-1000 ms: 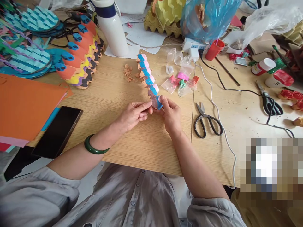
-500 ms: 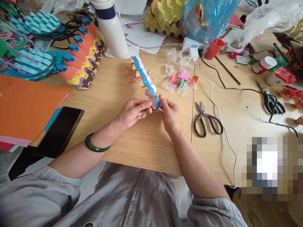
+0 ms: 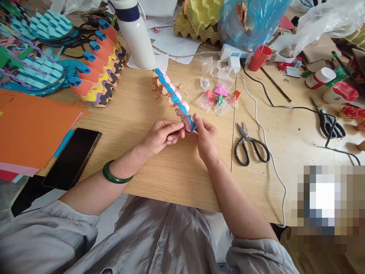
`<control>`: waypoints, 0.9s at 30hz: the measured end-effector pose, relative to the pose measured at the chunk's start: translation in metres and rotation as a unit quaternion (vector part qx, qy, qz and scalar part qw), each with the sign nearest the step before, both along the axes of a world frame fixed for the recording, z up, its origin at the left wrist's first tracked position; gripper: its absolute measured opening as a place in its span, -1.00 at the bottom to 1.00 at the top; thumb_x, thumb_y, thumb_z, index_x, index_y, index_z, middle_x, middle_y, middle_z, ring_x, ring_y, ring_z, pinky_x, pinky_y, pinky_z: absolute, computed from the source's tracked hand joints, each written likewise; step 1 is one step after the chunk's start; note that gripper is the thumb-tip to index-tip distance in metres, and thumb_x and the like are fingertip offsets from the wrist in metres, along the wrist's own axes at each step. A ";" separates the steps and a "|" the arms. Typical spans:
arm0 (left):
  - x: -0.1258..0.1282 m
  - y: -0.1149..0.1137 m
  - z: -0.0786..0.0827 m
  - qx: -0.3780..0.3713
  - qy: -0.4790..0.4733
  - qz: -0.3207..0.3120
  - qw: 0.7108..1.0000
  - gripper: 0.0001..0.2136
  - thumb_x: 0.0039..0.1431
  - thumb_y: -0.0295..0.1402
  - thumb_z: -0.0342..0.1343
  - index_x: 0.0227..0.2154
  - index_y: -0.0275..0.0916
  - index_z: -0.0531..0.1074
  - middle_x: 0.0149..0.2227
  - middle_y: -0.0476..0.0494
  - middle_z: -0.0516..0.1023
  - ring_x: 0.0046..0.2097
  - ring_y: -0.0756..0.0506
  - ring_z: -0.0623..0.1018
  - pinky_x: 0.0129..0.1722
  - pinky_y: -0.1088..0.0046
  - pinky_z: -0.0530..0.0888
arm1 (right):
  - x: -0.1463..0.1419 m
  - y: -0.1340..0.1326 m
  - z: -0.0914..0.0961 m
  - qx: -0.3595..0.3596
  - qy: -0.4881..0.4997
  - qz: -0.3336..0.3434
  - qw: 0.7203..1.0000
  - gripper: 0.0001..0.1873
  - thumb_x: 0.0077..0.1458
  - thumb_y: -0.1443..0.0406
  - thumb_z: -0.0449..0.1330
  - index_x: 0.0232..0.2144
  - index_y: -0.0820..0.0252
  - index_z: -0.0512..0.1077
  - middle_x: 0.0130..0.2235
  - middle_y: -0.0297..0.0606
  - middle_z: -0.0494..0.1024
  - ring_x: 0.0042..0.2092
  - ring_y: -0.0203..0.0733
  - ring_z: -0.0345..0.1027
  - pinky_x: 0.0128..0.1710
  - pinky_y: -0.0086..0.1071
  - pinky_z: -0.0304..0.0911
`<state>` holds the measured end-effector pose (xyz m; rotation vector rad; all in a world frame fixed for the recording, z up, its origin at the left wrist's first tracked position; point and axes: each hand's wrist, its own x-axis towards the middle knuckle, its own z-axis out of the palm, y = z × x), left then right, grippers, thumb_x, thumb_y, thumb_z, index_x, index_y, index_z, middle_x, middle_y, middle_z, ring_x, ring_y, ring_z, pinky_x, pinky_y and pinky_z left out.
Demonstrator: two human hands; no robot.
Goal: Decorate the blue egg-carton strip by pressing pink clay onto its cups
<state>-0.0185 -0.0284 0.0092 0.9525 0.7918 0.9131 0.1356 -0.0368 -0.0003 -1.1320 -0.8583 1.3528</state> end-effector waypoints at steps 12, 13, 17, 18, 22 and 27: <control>0.002 0.000 -0.006 0.065 0.108 0.023 0.992 -0.72 0.02 -0.16 0.36 -0.58 -0.27 0.55 -0.61 0.01 0.43 -0.61 0.15 0.17 -0.60 0.50 0.05 | -0.004 -0.003 -0.004 0.000 -0.033 -0.009 0.999 -0.49 0.00 -0.19 0.34 -0.50 0.12 0.49 -0.44 -0.34 0.53 -0.34 -0.23 0.45 -0.30 -0.31 0.48; 0.002 0.000 -0.007 0.078 0.121 0.029 0.989 -0.73 0.03 -0.17 0.35 -0.58 -0.27 0.55 -0.62 0.01 0.42 -0.60 0.14 0.18 -0.59 0.50 0.06 | -0.004 -0.003 -0.004 -0.001 -0.039 -0.010 0.999 -0.49 0.00 -0.19 0.34 -0.50 0.12 0.49 -0.44 -0.34 0.53 -0.34 -0.23 0.45 -0.31 -0.32 0.47; 0.003 -0.002 -0.011 0.096 0.143 0.052 0.984 -0.78 0.00 -0.23 0.35 -0.55 -0.27 0.53 -0.57 -0.02 0.50 -0.53 0.10 0.30 -0.54 0.52 0.17 | -0.007 -0.004 -0.005 -0.014 -0.033 -0.011 0.999 -0.50 -0.03 -0.18 0.36 -0.49 0.12 0.50 -0.44 -0.34 0.53 -0.36 -0.23 0.44 -0.34 -0.31 0.47; 0.003 -0.002 -0.011 0.100 0.145 0.055 0.983 -0.79 -0.01 -0.24 0.35 -0.56 -0.27 0.51 -0.56 -0.03 0.51 -0.51 0.08 0.34 -0.51 0.52 0.22 | -0.007 -0.005 -0.005 -0.018 -0.028 -0.011 0.999 -0.50 -0.04 -0.17 0.38 -0.48 0.12 0.50 -0.45 -0.34 0.52 -0.37 -0.23 0.43 -0.34 -0.30 0.47; 0.005 -0.003 -0.010 0.113 0.152 0.070 0.979 -0.81 -0.03 -0.30 0.34 -0.55 -0.27 0.47 -0.54 -0.02 0.52 -0.44 0.05 0.45 -0.40 0.51 0.35 | -0.008 -0.005 -0.004 -0.022 -0.019 -0.014 0.999 -0.51 -0.07 -0.16 0.40 -0.48 0.12 0.51 -0.46 -0.36 0.50 -0.40 -0.24 0.41 -0.34 -0.30 0.48; 0.006 -0.003 -0.002 0.040 0.092 0.018 0.995 -0.81 -0.05 -0.30 0.38 -0.42 -0.28 0.53 -0.48 0.03 0.45 -0.50 0.12 0.33 -0.50 0.57 0.25 | -0.004 -0.003 -0.004 -0.004 -0.050 -0.034 0.998 -0.49 -0.04 -0.19 0.37 -0.52 0.11 0.50 -0.46 -0.35 0.51 -0.36 -0.24 0.42 -0.29 -0.31 0.45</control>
